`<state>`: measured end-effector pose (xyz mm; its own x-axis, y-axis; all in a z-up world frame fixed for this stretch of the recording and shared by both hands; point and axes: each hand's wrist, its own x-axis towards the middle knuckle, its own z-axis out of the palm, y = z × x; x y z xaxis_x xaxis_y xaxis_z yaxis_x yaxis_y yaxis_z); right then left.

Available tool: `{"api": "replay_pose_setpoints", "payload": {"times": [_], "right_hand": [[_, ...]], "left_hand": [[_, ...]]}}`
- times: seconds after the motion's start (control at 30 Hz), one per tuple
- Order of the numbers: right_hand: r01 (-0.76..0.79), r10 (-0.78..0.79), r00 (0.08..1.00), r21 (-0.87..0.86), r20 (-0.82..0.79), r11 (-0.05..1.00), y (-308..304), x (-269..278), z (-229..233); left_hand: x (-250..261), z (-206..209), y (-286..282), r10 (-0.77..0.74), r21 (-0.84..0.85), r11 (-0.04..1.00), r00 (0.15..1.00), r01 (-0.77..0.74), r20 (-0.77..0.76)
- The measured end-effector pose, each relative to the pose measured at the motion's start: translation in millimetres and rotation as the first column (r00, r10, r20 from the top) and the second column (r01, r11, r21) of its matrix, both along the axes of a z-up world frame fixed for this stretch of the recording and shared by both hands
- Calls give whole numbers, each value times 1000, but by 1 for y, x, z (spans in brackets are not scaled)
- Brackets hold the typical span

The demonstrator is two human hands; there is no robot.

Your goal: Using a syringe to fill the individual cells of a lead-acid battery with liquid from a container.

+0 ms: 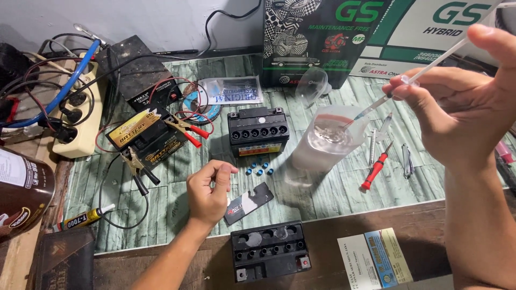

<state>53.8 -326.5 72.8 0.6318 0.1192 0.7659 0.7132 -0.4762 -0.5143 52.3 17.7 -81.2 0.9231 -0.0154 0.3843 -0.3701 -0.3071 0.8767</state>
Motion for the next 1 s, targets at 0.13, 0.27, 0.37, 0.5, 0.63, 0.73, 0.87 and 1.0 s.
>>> {"api": "replay_pose_setpoints", "payload": {"times": [0.13, 0.27, 0.37, 0.5, 0.63, 0.73, 0.87, 1.0], "right_hand": [[14, -14, 1000, 12, -7, 1000, -6, 2, -7], [31, -31, 999, -23, 8, 999, -9, 3, -9], [27, -27, 1000, -6, -9, 1000, -13, 3, -12], [-11, 11, 1000, 23, -5, 1000, -21, 8, -26], [-37, 37, 999, 16, -17, 999, -18, 6, -23], [-43, 44, 998, 25, -46, 999, -15, 2, -20], [-60, 60, 998, -10, -26, 998, -20, 3, -21], [-65, 65, 996, 3, -67, 998, -24, 3, -27]], "left_hand": [[0, 0, 0, -3, -3, 1000, 1000, 3, -10], [0, 1, 0, -4, -4, 1000, 1000, 4, -3], [1, 1, -1, 4, -7, 1000, 1000, -4, -10], [-1, 0, 0, -2, -9, 1000, 1000, 2, 1], [0, 0, 0, -5, -5, 1000, 1000, 5, 6], [0, -1, 0, -1, -12, 1000, 1000, 1, -2], [1, 1, -1, 1, -6, 1000, 1000, -1, 8], [-1, 1, 0, 12, 0, 1000, 1000, -12, -3]]}}
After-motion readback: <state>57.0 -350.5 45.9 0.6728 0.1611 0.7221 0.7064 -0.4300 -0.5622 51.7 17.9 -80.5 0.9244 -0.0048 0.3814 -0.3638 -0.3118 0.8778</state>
